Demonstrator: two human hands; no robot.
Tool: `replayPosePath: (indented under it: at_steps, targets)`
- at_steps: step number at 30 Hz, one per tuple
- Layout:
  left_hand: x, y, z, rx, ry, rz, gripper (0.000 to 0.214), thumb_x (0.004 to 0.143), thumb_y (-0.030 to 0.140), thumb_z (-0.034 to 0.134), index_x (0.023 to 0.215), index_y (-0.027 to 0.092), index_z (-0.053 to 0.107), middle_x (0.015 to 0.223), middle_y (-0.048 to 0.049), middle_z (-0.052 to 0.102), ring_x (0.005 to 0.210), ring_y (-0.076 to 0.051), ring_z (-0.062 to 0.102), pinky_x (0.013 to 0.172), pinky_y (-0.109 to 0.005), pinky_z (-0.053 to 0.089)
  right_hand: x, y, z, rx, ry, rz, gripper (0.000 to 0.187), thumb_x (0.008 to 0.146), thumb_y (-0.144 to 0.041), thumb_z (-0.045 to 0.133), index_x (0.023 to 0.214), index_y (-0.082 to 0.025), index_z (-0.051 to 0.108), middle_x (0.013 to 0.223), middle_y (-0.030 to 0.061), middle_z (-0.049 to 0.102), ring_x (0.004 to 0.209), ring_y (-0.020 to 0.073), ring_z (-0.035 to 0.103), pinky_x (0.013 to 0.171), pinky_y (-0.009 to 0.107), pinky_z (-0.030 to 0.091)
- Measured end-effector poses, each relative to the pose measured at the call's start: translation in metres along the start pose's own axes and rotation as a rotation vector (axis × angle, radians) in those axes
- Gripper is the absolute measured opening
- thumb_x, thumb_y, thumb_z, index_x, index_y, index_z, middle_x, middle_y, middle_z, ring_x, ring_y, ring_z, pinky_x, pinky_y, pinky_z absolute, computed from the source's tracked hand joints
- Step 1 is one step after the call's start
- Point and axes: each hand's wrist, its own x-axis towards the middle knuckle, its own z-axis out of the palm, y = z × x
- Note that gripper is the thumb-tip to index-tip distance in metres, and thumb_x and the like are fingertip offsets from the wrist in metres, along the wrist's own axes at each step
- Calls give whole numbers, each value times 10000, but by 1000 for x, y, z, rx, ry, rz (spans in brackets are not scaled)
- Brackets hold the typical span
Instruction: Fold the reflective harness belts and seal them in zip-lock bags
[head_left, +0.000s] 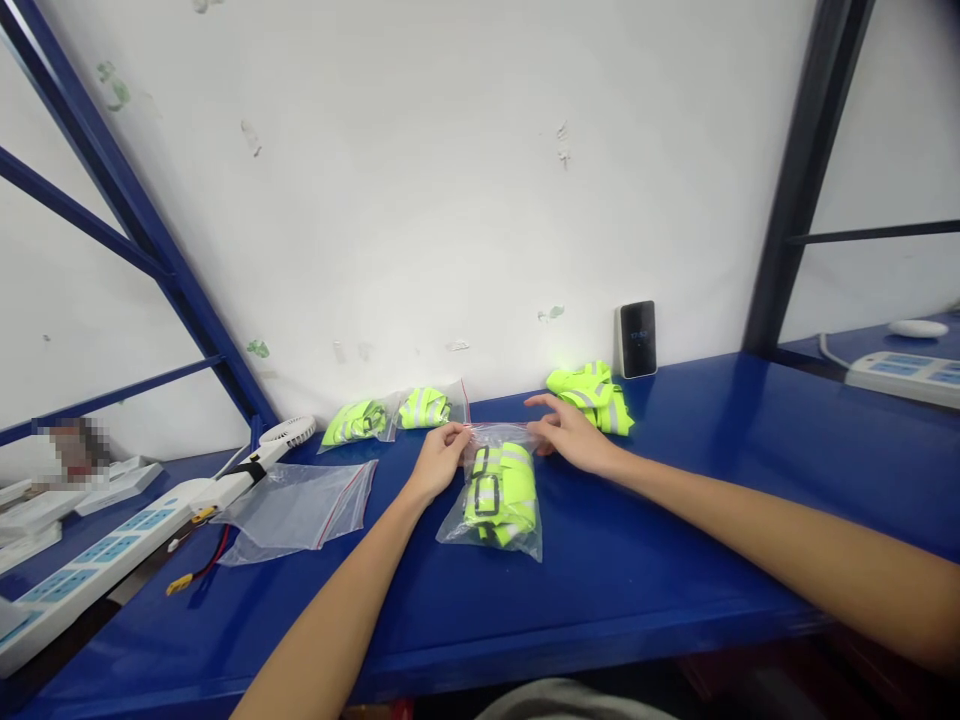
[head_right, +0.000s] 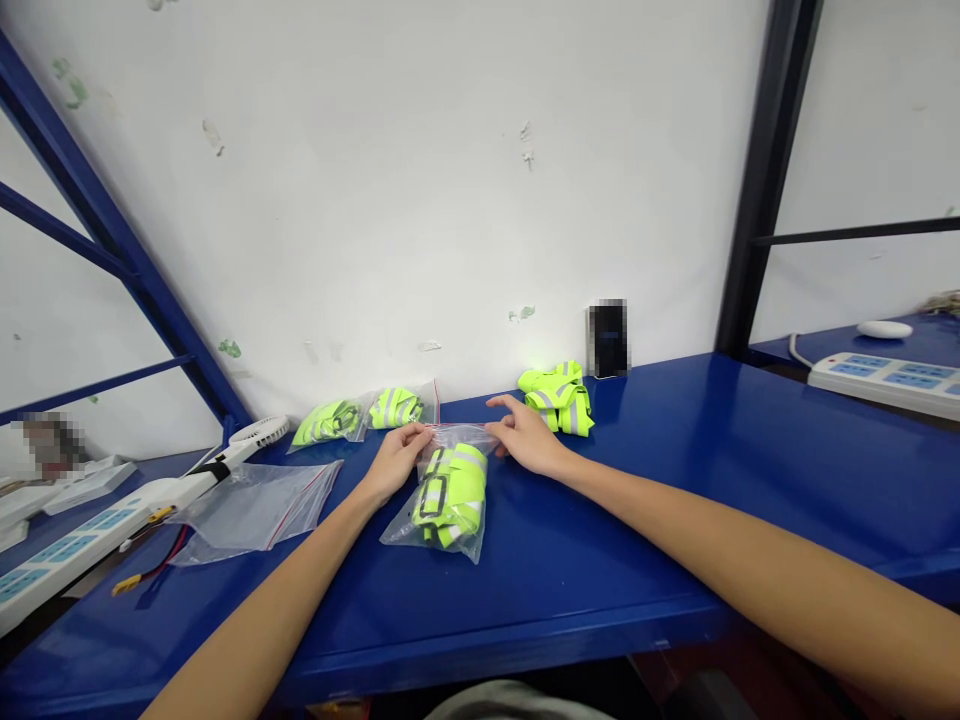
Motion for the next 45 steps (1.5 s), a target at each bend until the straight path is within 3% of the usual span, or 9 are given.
replayPosePath:
  at_steps: [4,8,14,17,20,24,31,39,45]
  targets:
    - [-4,3,5,-4,-103,15,405,688,452,746,906,133,622,677,1,637,540,-92,528,488,-190,405,-1,-8,-7,66,-160,185,402,845,-441,618,1120,-149,646,527,-28,536,452,120,490,445,242,431]
    - [-4,3,12,4,-97,0,357,725,433,720,903,146,601,673,4,633,475,-80,506,451,-191,379,-1,-6,-10,-115,-369,114,335,771,-461,695,836,-134,723,588,-5,567,496,93,435,463,230,362]
    - [-13,-4,32,46,139,63,198,872,399,546,896,205,521,669,45,578,421,-62,448,435,-194,342,-1,-4,-1,-412,-152,-240,191,806,-335,626,779,-150,666,691,18,642,645,146,544,612,270,406]
    - [-29,-3,46,172,258,201,151,904,358,509,892,208,528,680,37,572,568,-84,555,541,-183,422,0,-5,-4,-361,-235,-169,196,809,-332,615,792,-148,683,745,33,688,691,158,594,638,264,444]
    - [-37,1,54,150,134,81,180,908,394,482,924,215,473,630,54,557,457,-102,558,448,-206,433,2,-4,-10,-406,-245,-125,165,802,-286,606,779,-149,695,723,33,697,669,159,607,608,254,449]
    - [-25,2,48,128,-116,-84,248,869,426,540,919,190,477,660,22,621,365,-110,551,348,-207,406,3,-6,-15,-502,-108,-200,118,748,-147,602,842,-163,673,773,32,701,705,166,609,662,267,434]
    - [-13,-1,33,152,-130,36,295,784,432,657,823,146,595,661,-1,599,529,-97,559,440,-191,457,7,-32,0,-439,76,-213,274,882,-166,418,995,-149,667,969,81,738,869,178,659,732,257,444]
    - [1,-5,10,235,-155,88,345,729,438,728,873,127,697,683,-19,634,577,-111,536,545,-234,456,10,-27,27,-737,-177,-188,274,843,-295,512,663,-160,668,677,104,695,693,226,632,590,283,363]
    - [3,3,10,234,-117,170,296,718,390,753,860,133,725,710,-36,682,596,-117,552,581,-239,438,10,-26,11,-639,-210,-225,150,829,-249,544,801,-184,677,755,38,714,683,165,620,601,247,390]
